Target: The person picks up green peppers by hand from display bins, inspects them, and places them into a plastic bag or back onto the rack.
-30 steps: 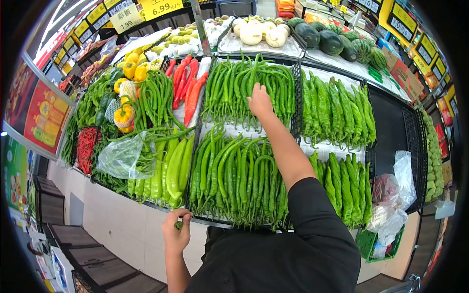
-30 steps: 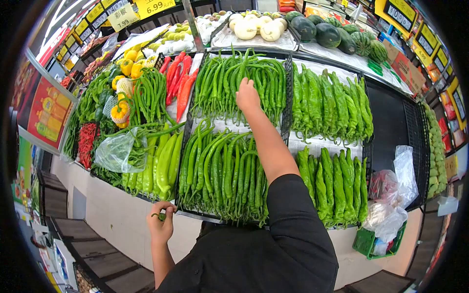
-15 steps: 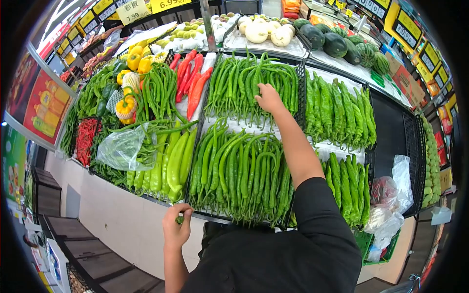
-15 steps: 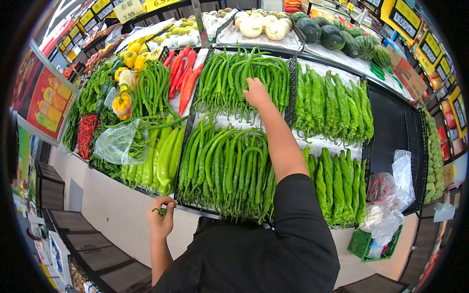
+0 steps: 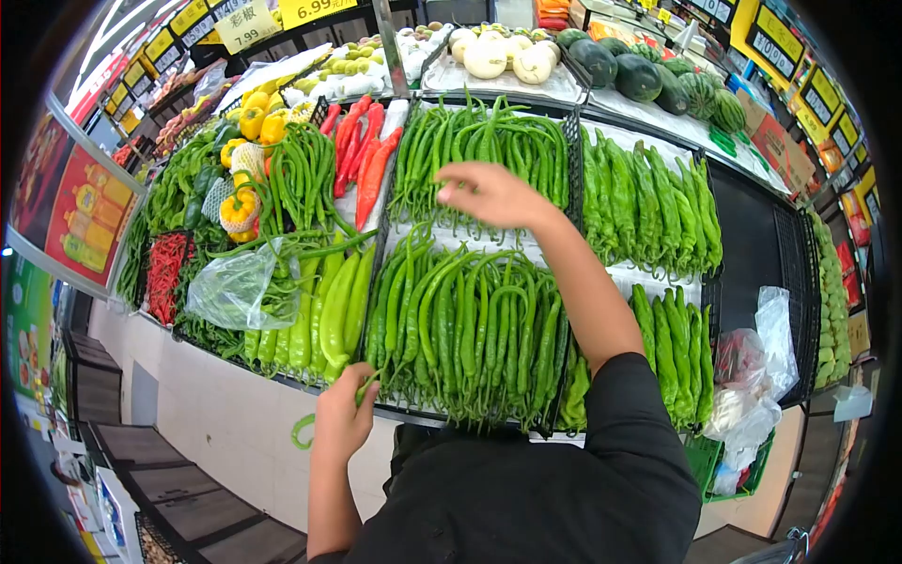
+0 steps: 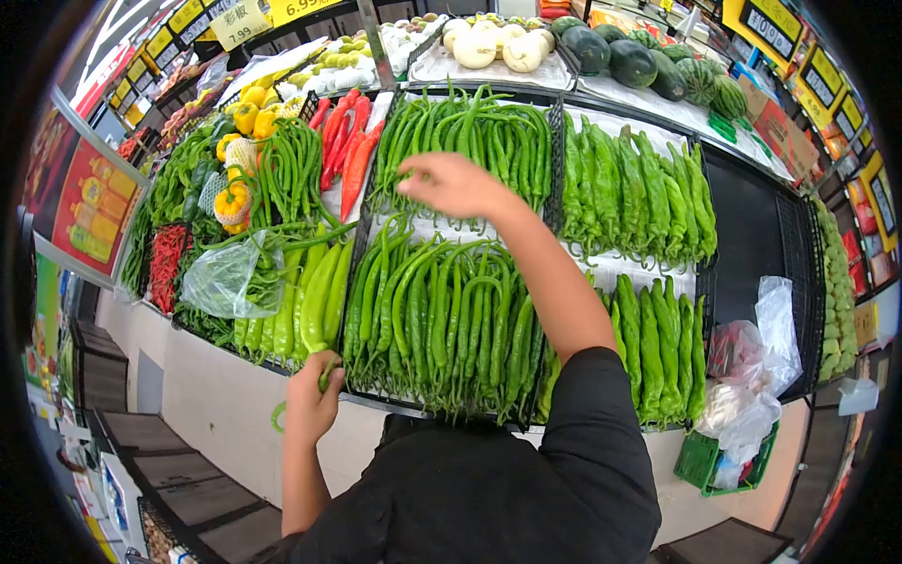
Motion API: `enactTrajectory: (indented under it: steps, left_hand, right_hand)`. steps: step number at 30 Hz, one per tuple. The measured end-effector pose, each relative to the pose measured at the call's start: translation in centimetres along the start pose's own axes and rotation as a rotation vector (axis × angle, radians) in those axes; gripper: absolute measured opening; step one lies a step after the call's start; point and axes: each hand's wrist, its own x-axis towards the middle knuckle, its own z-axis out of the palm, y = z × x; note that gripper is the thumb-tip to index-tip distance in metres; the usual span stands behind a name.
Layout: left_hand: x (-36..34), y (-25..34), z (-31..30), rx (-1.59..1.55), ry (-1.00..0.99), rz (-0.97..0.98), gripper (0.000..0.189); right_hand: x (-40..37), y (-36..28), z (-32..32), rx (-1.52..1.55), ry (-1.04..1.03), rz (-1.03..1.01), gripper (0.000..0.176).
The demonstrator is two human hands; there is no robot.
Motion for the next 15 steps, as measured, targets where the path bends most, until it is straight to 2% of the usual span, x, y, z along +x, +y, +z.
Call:
enactTrajectory:
  steps: [3, 5, 7, 10, 15]
  left_hand:
    - [1.7, 1.7, 0.1, 0.181, -0.163, -0.014, 0.034]
    - [2.6, 2.4, 0.5, 0.252, -0.245, -0.03, 0.042]
    - [3.3, 2.9, 0.8, 0.287, -0.306, -0.041, 0.05]
    - [4.0, 3.5, 1.1, 0.352, -0.368, 0.028, 0.056]
    - [4.9, 4.5, 0.2, 0.374, -0.433, 0.123, 0.058]
  right_hand:
    - [-3.5, -6.2, 2.0, 0.096, -0.336, -0.279, 0.051]
    - [-5.9, -9.2, 4.1, 0.059, -0.584, -0.297, 0.049]
    - [-8.1, -10.2, 7.3, -0.234, -0.707, -0.311, 0.045]
    - [-10.5, -8.6, 12.2, -0.268, -0.613, -0.313, 0.045]
    - [-12.0, -8.0, 13.9, -0.17, -0.386, -0.233, 0.037]
